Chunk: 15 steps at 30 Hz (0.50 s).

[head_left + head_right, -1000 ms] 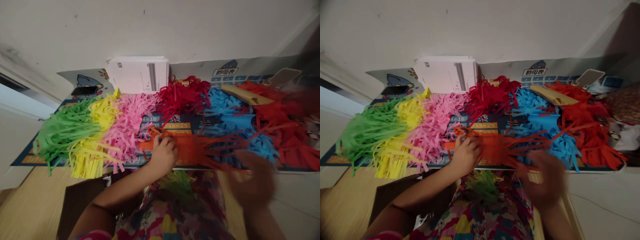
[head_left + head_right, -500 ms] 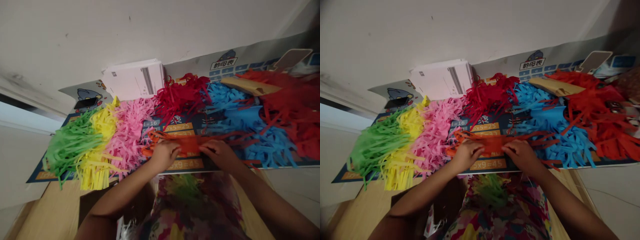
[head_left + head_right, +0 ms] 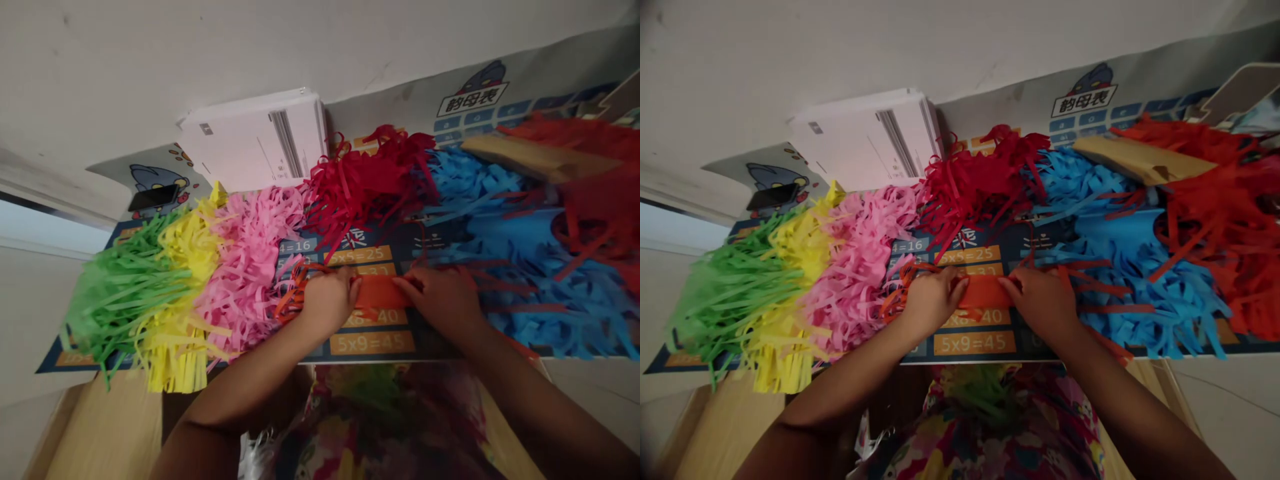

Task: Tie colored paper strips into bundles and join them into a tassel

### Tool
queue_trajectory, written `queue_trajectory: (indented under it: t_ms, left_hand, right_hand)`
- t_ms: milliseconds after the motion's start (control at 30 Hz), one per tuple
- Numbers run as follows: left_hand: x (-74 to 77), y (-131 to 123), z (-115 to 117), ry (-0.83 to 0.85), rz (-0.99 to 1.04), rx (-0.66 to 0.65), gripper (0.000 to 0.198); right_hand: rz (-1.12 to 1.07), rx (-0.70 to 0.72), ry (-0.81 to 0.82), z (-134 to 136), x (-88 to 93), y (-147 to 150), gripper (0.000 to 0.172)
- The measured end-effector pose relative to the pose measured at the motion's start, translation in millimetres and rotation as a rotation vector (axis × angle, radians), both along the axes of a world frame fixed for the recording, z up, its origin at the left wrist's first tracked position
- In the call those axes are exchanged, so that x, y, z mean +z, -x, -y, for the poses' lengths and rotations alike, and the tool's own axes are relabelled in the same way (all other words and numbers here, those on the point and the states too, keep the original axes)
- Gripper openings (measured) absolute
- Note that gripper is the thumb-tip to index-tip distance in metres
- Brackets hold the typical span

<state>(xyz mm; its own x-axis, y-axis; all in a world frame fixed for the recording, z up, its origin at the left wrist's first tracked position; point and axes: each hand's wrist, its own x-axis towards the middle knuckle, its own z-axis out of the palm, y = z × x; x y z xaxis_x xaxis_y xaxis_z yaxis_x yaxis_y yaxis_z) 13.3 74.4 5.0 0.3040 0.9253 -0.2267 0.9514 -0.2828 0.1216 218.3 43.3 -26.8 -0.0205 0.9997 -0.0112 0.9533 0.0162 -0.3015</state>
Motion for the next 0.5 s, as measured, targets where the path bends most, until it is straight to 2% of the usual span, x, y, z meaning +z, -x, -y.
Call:
queue_trajectory:
  t_ms: [200, 367, 433, 500]
  left_hand:
    - [-4.5, 1.5, -0.9, -0.014, 0.007, -0.023, 0.034]
    - [-8.8, 3.1, 0.4, -0.039, 0.011, -0.037, 0.031]
    - [-9.7, 4.0, 2.0, -0.119, 0.017, -0.072, 0.027]
    - [-10.6, 4.9, 3.7, -0.271, 0.055, -0.19, 0.021]
  right_hand:
    - [-0.062, 0.032, -0.006, 3.0, -6.2, -2.9, 0.04]
    - [-0.003, 0.008, -0.041, 4.3, -7.2, -0.2, 0.042]
    - [0.063, -0.009, -0.051, 4.6, -3.2, 0.1, 0.042]
    - [0.132, -0.004, -0.069, 6.4, 4.6, 0.9, 0.038]
